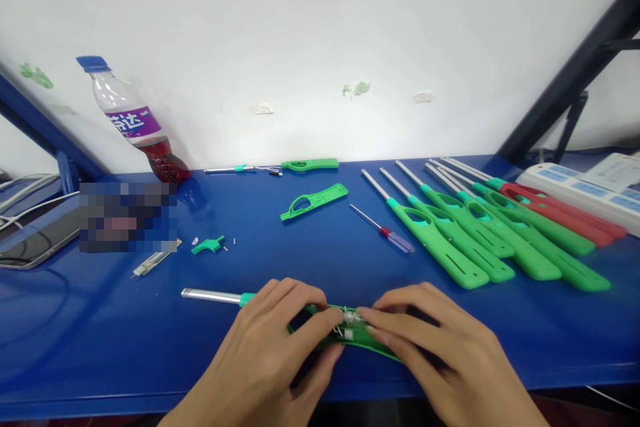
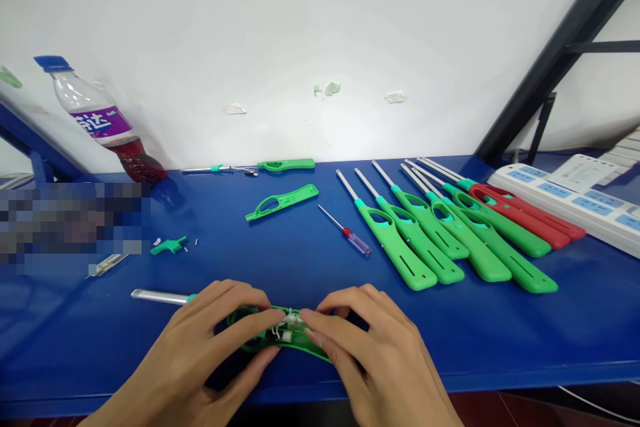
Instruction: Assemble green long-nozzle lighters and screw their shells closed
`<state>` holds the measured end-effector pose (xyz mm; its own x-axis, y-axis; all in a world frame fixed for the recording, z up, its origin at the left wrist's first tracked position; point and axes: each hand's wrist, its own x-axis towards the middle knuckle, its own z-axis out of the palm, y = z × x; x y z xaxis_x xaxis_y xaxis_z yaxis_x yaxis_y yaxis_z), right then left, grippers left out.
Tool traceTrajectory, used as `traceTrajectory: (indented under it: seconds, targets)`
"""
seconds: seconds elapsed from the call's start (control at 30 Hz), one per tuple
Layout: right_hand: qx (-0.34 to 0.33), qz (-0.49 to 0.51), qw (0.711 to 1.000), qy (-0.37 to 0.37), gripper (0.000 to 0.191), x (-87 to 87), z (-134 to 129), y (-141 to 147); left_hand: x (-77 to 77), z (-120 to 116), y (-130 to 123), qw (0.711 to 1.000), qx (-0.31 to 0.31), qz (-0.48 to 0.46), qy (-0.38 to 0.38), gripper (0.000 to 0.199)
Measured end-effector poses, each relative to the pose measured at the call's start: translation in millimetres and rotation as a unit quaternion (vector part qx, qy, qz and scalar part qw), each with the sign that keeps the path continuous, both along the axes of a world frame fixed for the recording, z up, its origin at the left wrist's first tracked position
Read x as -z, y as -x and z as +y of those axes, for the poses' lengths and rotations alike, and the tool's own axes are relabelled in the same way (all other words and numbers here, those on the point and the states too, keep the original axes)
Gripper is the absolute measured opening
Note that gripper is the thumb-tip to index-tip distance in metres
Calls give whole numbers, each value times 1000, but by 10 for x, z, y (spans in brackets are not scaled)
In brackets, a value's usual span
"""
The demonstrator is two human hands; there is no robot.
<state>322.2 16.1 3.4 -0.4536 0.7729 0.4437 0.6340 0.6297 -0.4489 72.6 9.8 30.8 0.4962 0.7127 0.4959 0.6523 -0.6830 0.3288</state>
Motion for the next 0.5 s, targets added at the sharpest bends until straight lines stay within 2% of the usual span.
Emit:
traceTrajectory:
  seconds: [0.1, 0.3, 0.5]
  targets:
    - [8, 11, 1000, -7, 29, 25, -1, -26, -9, -5, -7, 1000, 7, 1, 7, 22]
    - [8, 9, 1000, -7, 33, 43, 20, -27, 25, -4, 0, 1000, 21, -8, 2, 20]
    - [16, 14, 1000, -9, 28, 31, 11, -25, 34, 3, 22, 999, 27, -6, 16, 18]
